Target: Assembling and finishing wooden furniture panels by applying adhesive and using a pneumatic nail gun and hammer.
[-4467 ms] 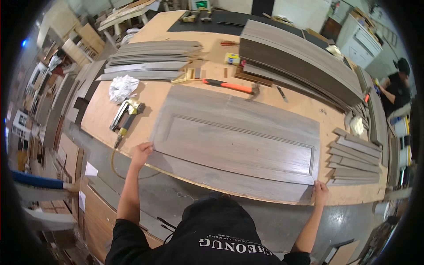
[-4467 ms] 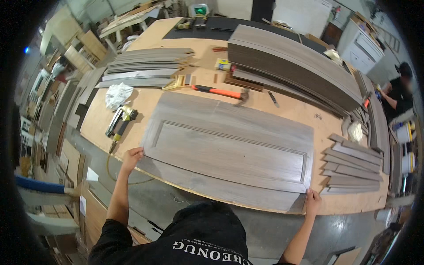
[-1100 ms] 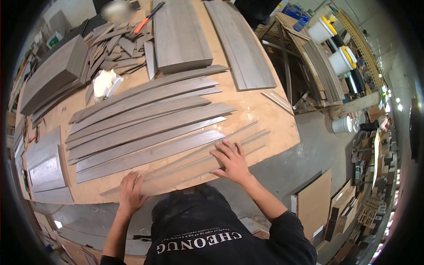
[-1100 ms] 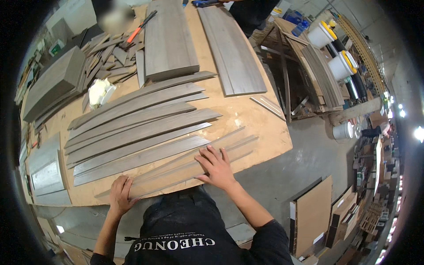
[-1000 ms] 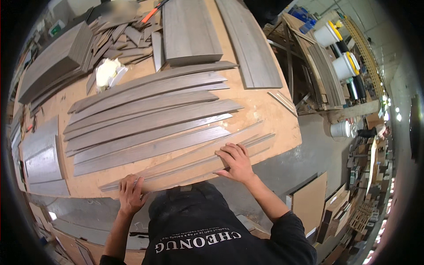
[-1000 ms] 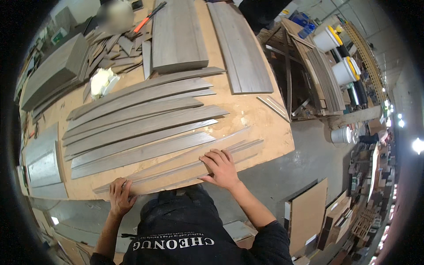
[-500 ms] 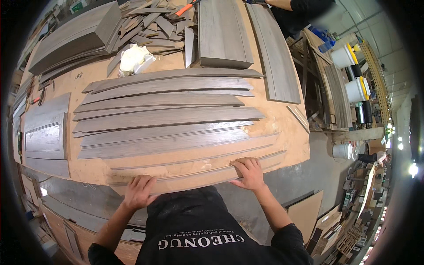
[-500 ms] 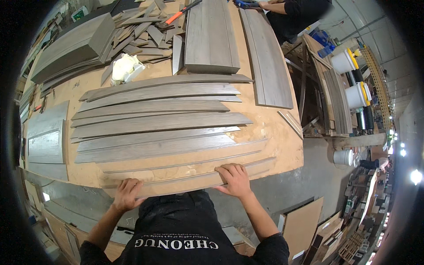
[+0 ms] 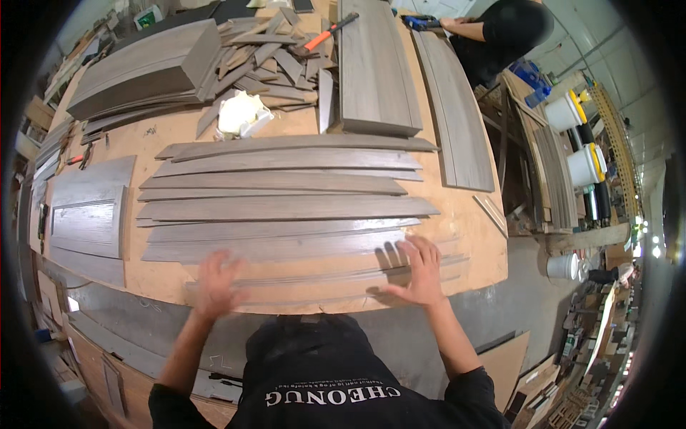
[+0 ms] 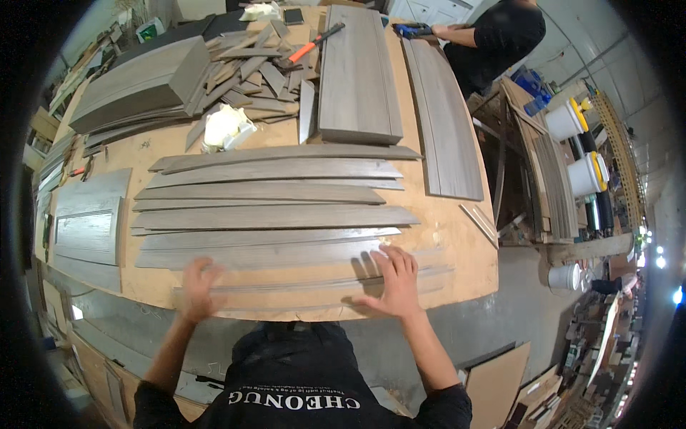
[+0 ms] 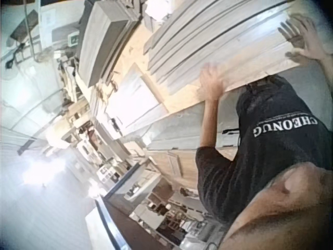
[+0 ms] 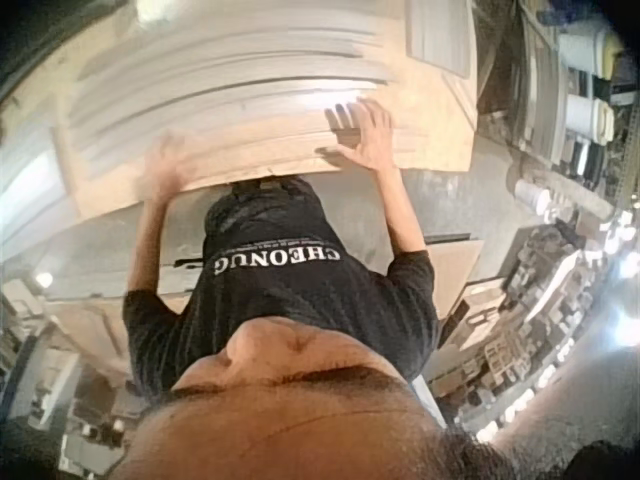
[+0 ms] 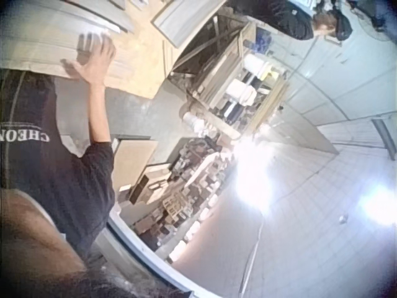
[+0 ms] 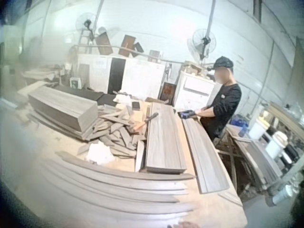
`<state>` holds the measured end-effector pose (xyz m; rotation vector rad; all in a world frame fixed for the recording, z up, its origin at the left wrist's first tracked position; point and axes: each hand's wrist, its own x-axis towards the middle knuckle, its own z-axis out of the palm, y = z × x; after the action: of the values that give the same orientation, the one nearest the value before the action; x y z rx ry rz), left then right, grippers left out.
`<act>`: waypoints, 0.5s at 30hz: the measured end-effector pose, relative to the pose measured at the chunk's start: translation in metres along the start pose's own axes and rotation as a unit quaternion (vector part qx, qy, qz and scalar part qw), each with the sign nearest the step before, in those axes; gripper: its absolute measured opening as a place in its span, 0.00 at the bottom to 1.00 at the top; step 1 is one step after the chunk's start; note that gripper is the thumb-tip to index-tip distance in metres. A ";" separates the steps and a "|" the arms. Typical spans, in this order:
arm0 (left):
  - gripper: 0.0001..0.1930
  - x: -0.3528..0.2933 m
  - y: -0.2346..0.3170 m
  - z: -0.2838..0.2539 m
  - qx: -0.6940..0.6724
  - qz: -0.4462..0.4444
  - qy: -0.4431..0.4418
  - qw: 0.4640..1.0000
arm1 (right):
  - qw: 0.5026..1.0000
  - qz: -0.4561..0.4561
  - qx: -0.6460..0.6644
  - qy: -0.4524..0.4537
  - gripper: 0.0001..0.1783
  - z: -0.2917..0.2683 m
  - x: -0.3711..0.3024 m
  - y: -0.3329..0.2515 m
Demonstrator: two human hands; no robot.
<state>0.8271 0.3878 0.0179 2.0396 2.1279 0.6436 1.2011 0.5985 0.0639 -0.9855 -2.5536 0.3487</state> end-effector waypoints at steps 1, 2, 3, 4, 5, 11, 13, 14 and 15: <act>0.36 0.020 -0.008 -0.006 -0.004 -0.023 0.025 0.999 | 1.000 -0.010 -0.024 0.004 0.46 0.000 0.015 0.002; 0.39 0.044 -0.017 -0.013 -0.006 -0.048 0.050 0.998 | 1.000 -0.017 -0.022 0.010 0.46 0.005 0.035 0.003; 0.39 0.066 -0.026 -0.019 -0.001 -0.048 0.060 0.997 | 0.999 -0.030 -0.035 -0.007 0.47 0.012 0.057 0.002; 0.41 0.084 -0.033 -0.026 0.030 -0.037 0.041 0.998 | 0.998 -0.048 -0.046 -0.022 0.49 0.021 0.076 -0.001; 0.43 0.093 -0.039 -0.028 0.061 -0.027 0.021 0.998 | 0.997 -0.059 -0.043 -0.015 0.49 0.038 0.090 -0.001; 0.42 0.107 -0.062 -0.004 0.078 -0.054 -0.014 0.995 | 0.991 0.030 -0.053 -0.115 0.53 0.071 0.136 -0.021; 0.40 0.104 -0.061 -0.004 0.056 -0.037 0.018 0.998 | 0.987 0.040 -0.072 -0.137 0.52 0.065 0.144 -0.024; 0.40 0.100 -0.064 -0.002 0.054 -0.048 0.016 0.997 | 0.983 0.056 -0.092 -0.152 0.51 0.064 0.149 -0.025; 0.39 0.100 -0.069 0.001 0.036 -0.044 0.035 0.998 | 0.981 0.044 -0.105 -0.157 0.49 0.064 0.156 -0.025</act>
<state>0.7553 0.4853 0.0106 1.9721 2.2969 0.6438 1.0525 0.6807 0.0559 -1.2075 -2.8829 0.2819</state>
